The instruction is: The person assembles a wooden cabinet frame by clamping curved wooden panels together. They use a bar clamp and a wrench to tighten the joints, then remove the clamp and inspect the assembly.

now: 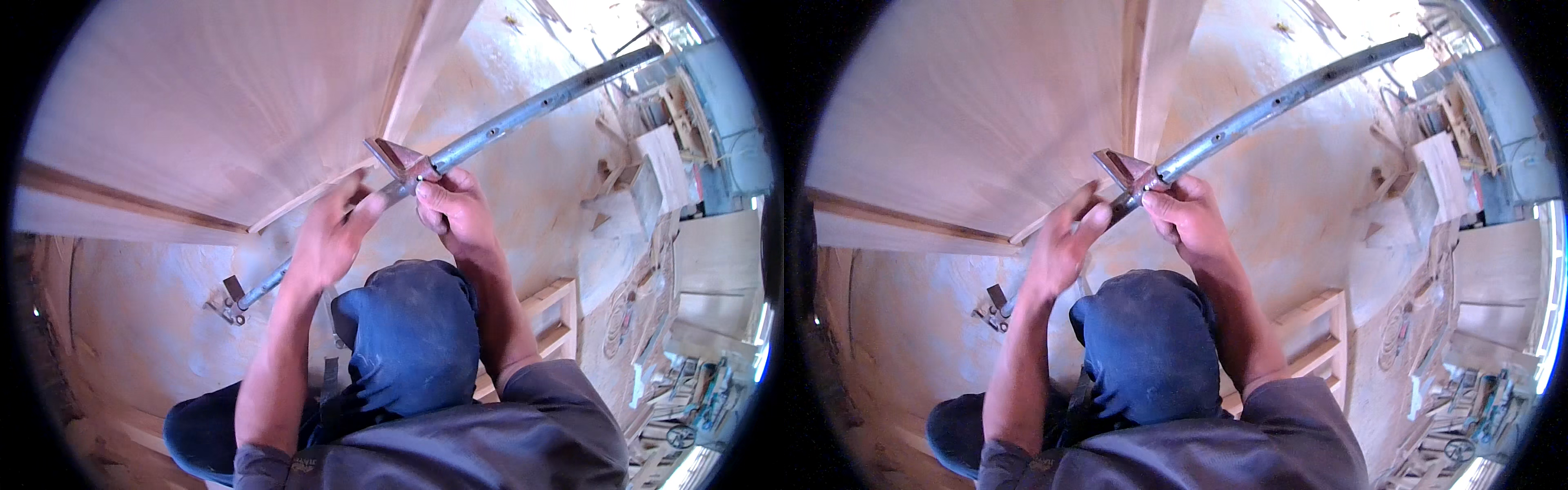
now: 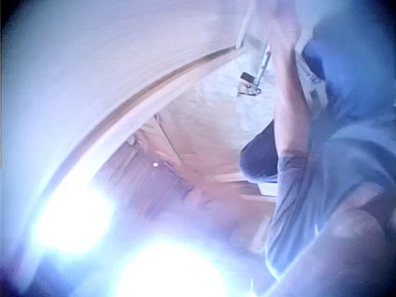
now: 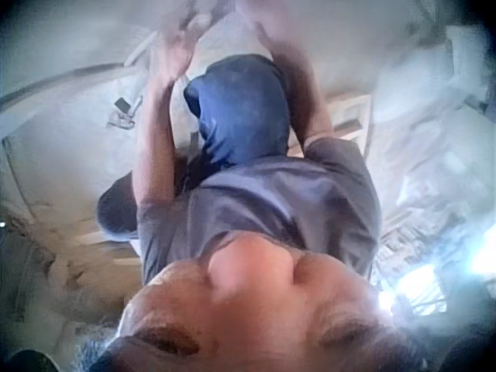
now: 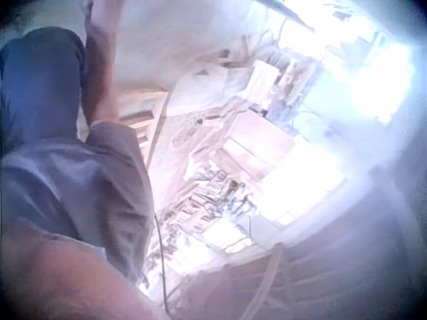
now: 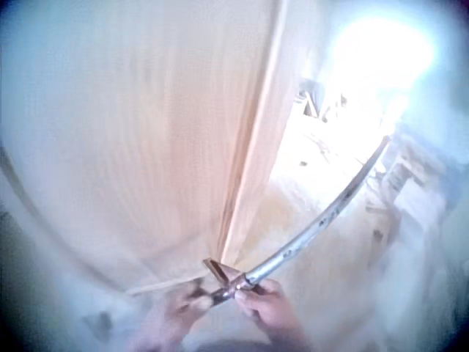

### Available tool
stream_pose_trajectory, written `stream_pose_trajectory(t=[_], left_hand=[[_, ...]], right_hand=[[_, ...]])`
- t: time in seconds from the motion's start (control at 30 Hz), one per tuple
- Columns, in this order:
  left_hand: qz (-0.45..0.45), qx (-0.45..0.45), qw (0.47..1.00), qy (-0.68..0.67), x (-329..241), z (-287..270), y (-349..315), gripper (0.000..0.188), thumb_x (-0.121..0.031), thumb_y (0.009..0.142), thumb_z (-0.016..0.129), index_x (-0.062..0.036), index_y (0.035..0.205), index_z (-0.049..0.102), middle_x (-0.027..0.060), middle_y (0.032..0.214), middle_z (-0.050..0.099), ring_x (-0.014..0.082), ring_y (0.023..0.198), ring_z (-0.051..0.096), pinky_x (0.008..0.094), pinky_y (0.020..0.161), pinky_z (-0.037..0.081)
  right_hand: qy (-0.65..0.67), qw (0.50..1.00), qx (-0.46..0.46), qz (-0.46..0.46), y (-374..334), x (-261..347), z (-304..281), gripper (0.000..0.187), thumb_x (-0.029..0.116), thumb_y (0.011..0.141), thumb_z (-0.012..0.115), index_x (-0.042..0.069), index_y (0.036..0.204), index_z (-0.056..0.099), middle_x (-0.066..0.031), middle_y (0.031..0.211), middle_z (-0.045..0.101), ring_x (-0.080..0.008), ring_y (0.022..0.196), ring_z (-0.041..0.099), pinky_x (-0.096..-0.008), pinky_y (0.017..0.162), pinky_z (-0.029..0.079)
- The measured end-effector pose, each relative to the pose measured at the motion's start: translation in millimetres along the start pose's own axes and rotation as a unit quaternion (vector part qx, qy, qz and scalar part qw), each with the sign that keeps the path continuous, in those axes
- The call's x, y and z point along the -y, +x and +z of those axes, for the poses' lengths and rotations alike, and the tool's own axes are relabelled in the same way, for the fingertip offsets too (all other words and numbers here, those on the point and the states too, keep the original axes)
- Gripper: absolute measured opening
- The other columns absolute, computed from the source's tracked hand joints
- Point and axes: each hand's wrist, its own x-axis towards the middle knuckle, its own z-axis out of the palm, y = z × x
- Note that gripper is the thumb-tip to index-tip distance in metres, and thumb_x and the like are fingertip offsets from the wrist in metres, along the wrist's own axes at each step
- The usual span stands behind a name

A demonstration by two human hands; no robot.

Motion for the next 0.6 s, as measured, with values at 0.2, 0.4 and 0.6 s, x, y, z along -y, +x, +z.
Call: stream_pose_trajectory(t=[0.2,0.4,0.6], left_hand=[[-0.135,0.159,0.946,-0.249,-29,-6,32,0.044,-0.033,0.085,0.071,0.0004,0.112,0.062,0.0077,0.087,0.063,0.0146,0.076,0.059,0.0278,0.061,0.048],[-0.11,0.159,0.938,-0.287,-20,-17,28,0.04,-0.031,0.081,0.076,-0.0005,0.104,0.066,0.0049,0.08,0.064,0.0135,0.069,0.059,0.0268,0.057,0.048],[-0.093,0.15,0.946,-0.273,-15,-24,25,0.035,-0.026,0.08,0.077,-0.0002,0.101,0.067,0.0064,0.087,0.068,0.0133,0.068,0.059,0.0268,0.057,0.049]], right_hand=[[-0.093,0.995,0.044,0.001,-7,16,8,0.015,0.013,0.087,0.067,0.001,0.094,0.059,0.0017,0.063,0.049,-0.0051,0.047,0.038,-0.0223,0.042,0.025],[-0.289,0.957,-0.033,0.016,-26,43,24,0.016,0.01,0.091,0.06,-0.002,0.102,0.06,-0.0022,0.067,0.055,-0.0089,0.055,0.05,-0.0228,0.048,0.039],[-0.389,0.882,-0.076,-0.255,-47,61,18,0.014,0.002,0.093,0.054,0.0,0.106,0.06,-0.0095,0.085,0.068,-0.0165,0.079,0.065,-0.0292,0.074,0.05]])
